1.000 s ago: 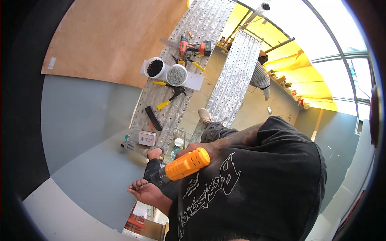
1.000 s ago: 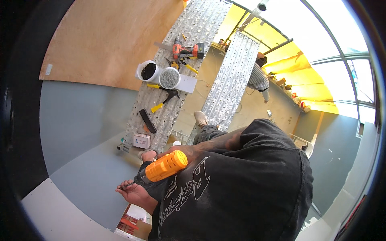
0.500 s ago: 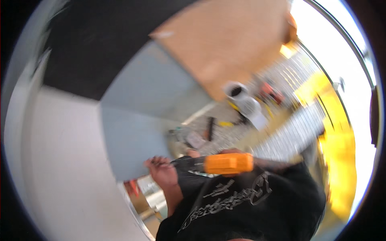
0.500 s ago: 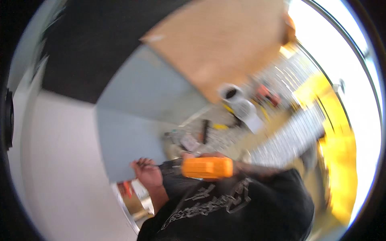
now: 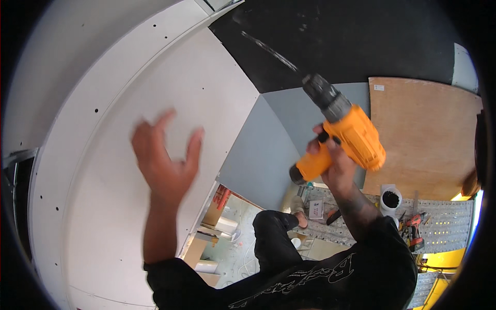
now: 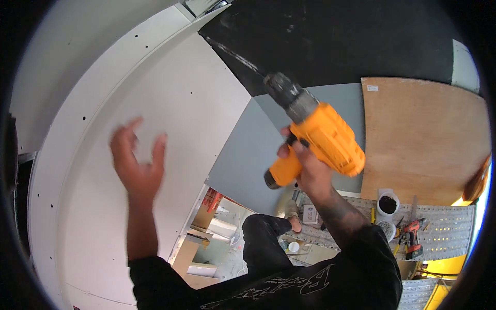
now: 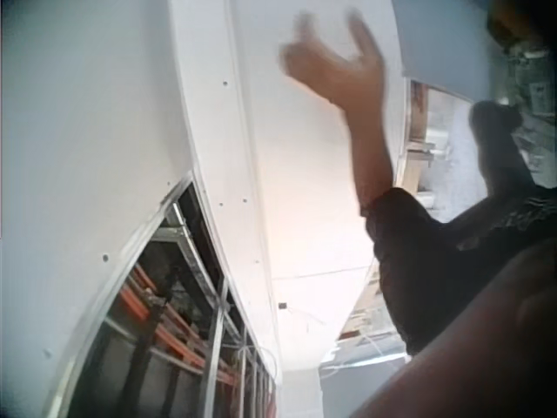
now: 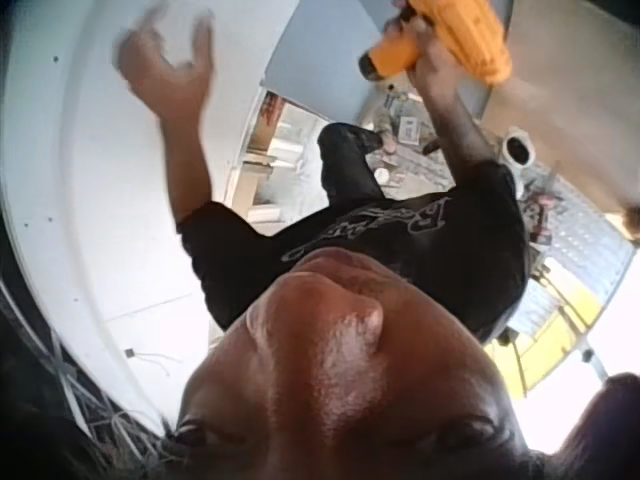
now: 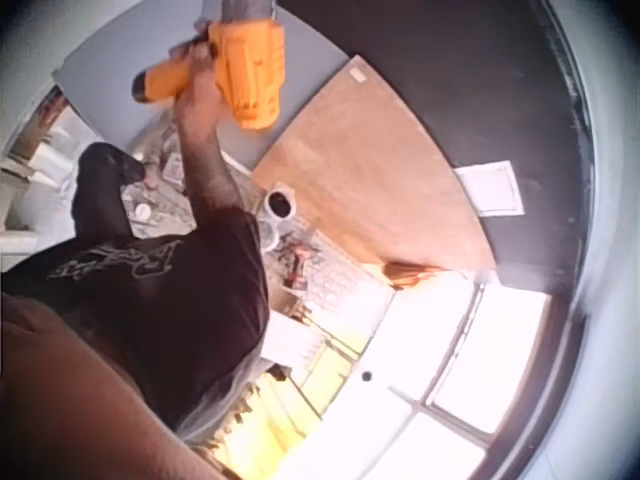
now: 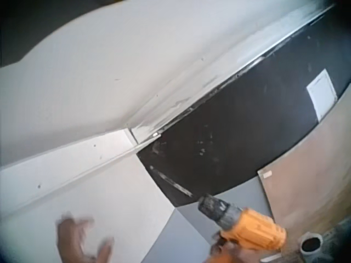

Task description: The person cuts a metal track using shears, fits the track into the ceiling frame by hand, and fastens it with screws using a power drill.

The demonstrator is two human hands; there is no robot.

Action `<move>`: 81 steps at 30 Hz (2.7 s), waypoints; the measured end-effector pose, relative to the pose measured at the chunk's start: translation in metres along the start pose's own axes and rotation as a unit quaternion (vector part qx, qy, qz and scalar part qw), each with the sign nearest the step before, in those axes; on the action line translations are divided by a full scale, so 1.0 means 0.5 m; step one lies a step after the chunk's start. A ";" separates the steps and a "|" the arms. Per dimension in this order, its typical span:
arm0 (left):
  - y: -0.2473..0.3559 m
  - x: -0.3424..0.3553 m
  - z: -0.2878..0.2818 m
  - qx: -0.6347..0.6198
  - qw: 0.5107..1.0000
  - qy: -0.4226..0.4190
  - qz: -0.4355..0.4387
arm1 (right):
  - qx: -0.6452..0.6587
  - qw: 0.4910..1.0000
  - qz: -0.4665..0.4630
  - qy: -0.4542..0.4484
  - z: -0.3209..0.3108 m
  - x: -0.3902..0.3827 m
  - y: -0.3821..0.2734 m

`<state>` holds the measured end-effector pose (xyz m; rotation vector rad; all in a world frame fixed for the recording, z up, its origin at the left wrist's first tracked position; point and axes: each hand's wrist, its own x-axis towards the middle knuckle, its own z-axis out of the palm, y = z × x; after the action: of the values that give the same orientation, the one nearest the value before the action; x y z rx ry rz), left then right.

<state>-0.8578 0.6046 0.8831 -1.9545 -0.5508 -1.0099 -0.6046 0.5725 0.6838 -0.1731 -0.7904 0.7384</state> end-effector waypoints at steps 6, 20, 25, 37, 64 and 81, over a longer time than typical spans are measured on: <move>-0.134 0.322 0.125 0.254 0.954 -0.088 0.128 | 0.181 0.982 0.029 0.035 0.070 0.158 0.124; -0.206 0.422 0.389 0.431 0.882 -0.190 0.000 | 0.321 0.939 0.114 0.045 0.063 0.314 0.324; -0.171 0.428 0.407 0.454 0.866 -0.207 -0.020 | 0.347 0.930 0.108 0.053 0.044 0.327 0.367; -0.165 0.424 0.407 0.433 0.886 -0.165 0.027 | 0.384 0.916 0.109 0.043 0.038 0.330 0.398; -0.110 0.446 0.432 0.425 0.890 -0.160 0.045 | 0.476 0.870 0.125 0.022 0.047 0.345 0.396; -0.092 0.468 0.467 0.426 0.890 -0.157 0.047 | 0.437 0.892 0.104 0.046 0.071 0.344 0.359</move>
<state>-0.6506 0.8258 1.0223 -1.3134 -0.8870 -0.2746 -0.6450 0.8147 0.7363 0.5287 -0.2897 1.2164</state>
